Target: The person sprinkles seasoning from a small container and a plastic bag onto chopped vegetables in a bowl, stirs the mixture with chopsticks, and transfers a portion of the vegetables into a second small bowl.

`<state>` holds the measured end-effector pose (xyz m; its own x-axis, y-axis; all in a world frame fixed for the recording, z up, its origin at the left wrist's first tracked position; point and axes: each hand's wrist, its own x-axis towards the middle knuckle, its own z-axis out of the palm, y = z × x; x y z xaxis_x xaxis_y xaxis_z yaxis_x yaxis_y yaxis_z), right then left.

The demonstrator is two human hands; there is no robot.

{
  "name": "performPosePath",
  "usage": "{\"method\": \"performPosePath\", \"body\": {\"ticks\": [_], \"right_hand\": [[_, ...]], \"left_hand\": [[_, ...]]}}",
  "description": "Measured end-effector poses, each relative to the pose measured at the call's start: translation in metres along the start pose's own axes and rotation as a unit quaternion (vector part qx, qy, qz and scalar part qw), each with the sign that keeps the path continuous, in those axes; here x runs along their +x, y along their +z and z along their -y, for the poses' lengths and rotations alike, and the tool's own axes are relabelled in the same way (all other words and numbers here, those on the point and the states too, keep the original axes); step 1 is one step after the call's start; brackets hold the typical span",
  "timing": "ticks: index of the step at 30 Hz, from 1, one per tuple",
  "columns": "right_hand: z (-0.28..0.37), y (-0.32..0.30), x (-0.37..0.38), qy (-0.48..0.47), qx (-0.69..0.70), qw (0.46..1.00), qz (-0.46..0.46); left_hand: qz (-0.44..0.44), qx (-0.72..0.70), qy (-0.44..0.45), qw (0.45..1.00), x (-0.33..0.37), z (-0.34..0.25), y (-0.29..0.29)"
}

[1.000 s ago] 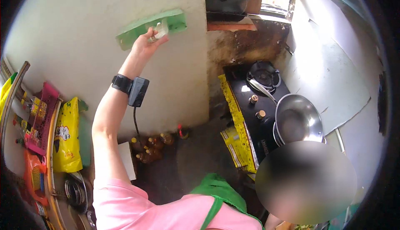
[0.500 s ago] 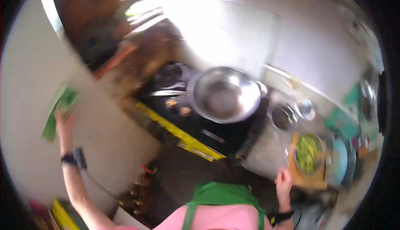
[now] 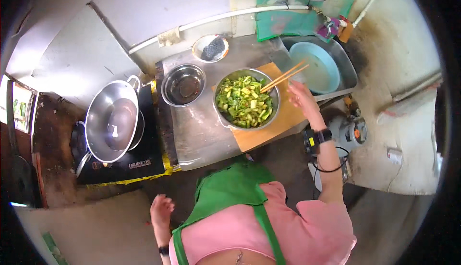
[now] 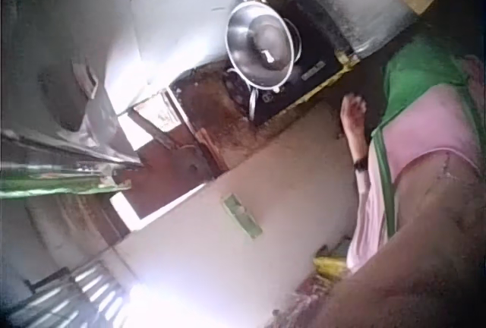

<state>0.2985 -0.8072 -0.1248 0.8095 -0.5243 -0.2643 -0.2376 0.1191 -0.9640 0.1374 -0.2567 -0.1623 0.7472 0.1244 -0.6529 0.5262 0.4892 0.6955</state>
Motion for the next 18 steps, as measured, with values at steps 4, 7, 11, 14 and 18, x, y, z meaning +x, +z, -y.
{"method": "performPosePath", "body": {"ticks": [4, 7, 11, 14, 18], "right_hand": [[0.001, -0.004, 0.069, 0.003, 0.063, 0.98, 0.186], [0.009, 0.015, 0.074, -0.038, 0.007, 0.974, 0.223], [0.026, 0.039, 0.05, -0.14, -0.137, 0.924, 0.33], [0.039, 0.045, 0.034, -0.274, -0.283, 0.848, 0.354], [0.079, 0.031, 0.009, -0.405, -0.294, 0.781, 0.374]], "left_hand": [[0.131, 0.135, 0.014, 0.982, 0.027, 0.01, 0.13], [0.143, 0.194, 0.013, 0.97, 0.047, 0.015, 0.194], [0.163, 0.225, 0.021, 0.96, 0.07, 0.021, 0.267], [0.194, 0.202, 0.007, 0.96, 0.089, 0.025, 0.302], [0.207, 0.229, -0.014, 0.951, 0.097, 0.029, 0.309]]}}
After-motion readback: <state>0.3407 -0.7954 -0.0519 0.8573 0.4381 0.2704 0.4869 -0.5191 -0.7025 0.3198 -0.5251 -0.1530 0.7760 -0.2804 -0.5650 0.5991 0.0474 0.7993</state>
